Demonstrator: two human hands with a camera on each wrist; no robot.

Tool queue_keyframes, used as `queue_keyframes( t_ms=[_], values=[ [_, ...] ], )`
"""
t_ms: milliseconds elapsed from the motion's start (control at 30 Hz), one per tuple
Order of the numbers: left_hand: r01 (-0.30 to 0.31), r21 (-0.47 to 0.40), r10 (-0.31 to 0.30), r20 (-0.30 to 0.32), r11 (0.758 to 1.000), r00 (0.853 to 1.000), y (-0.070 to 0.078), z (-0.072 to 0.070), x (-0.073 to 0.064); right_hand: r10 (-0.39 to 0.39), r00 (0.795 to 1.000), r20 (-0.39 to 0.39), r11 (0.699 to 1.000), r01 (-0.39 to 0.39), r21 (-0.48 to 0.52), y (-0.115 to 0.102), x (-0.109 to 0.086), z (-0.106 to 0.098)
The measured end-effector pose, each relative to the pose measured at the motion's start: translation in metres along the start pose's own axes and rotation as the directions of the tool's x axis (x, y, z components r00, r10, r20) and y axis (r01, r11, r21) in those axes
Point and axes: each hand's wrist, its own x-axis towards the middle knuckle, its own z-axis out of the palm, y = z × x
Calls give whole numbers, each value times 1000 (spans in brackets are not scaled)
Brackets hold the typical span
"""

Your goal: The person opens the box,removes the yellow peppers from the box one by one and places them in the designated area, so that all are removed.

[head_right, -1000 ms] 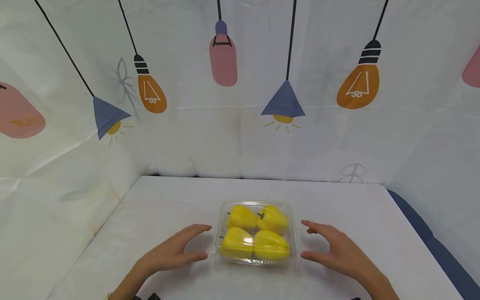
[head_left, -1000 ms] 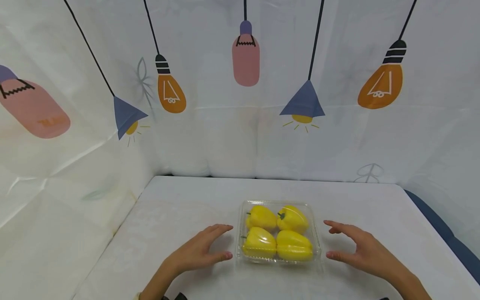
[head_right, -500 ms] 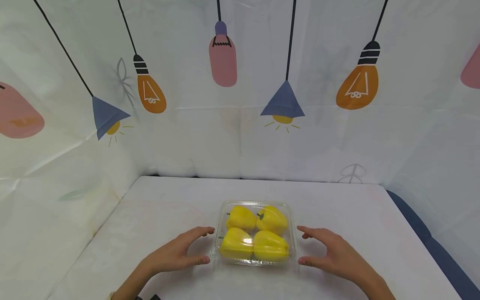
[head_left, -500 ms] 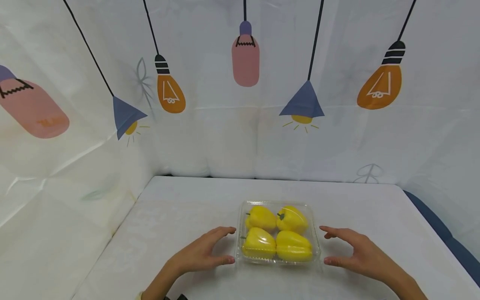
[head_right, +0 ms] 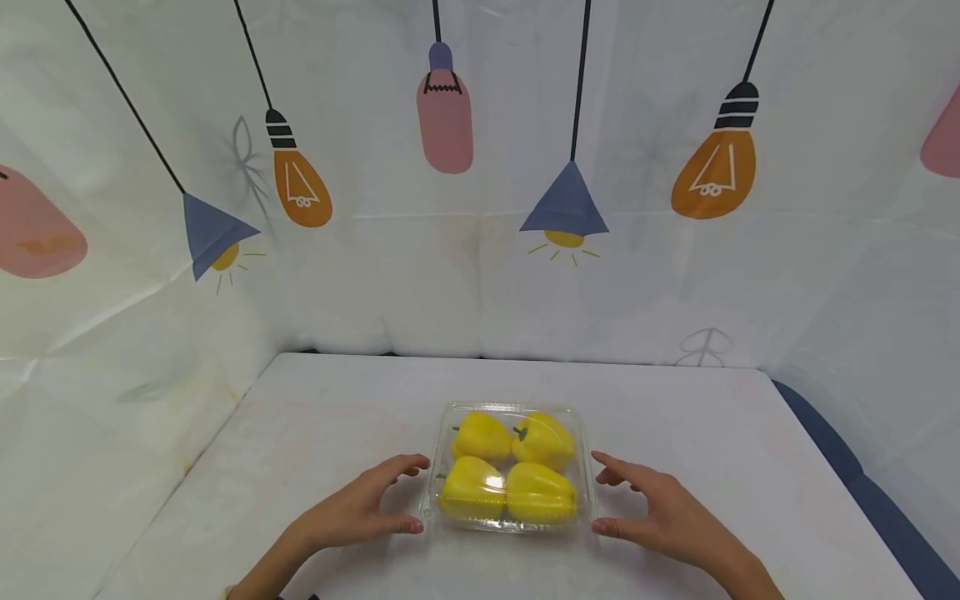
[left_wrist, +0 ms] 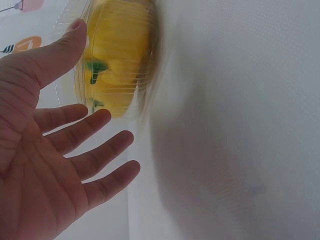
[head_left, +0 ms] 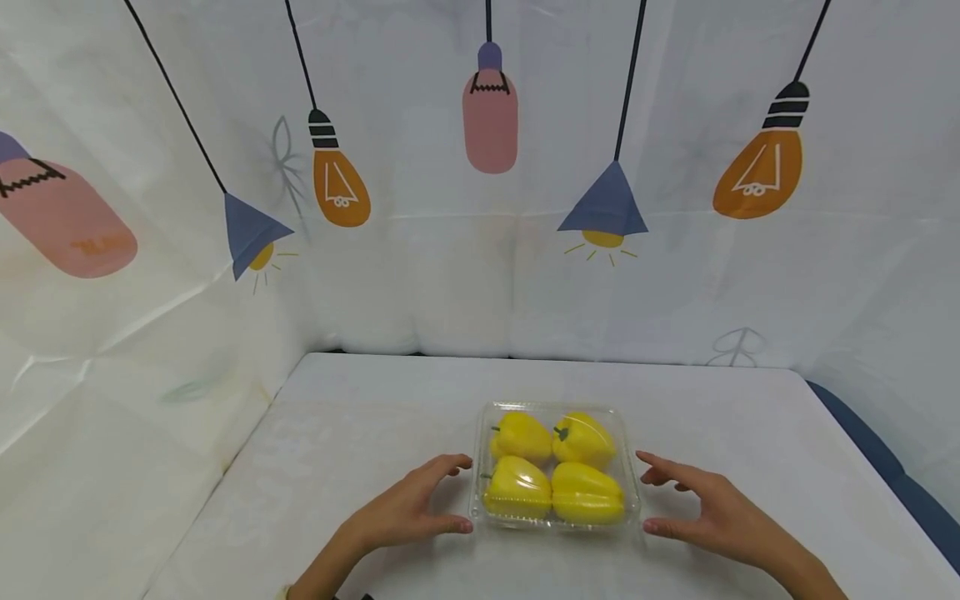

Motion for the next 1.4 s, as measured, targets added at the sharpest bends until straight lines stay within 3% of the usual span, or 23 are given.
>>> queue_keyframes(
  t_ms=[567,967,1400],
  values=[
    [-20,-90,20,-2,996,1000,1,7,-1,-35,999,26,996,33,83,-1,3,7],
    [-16,-207,18,10,978,1000,-1,9,3,-3,1000,18,995,1,103,-2,3,7],
    [56,-430,-23,83,901,996,2,6,3,35,999,36,992,-39,120,-2,3,9]
  ],
)
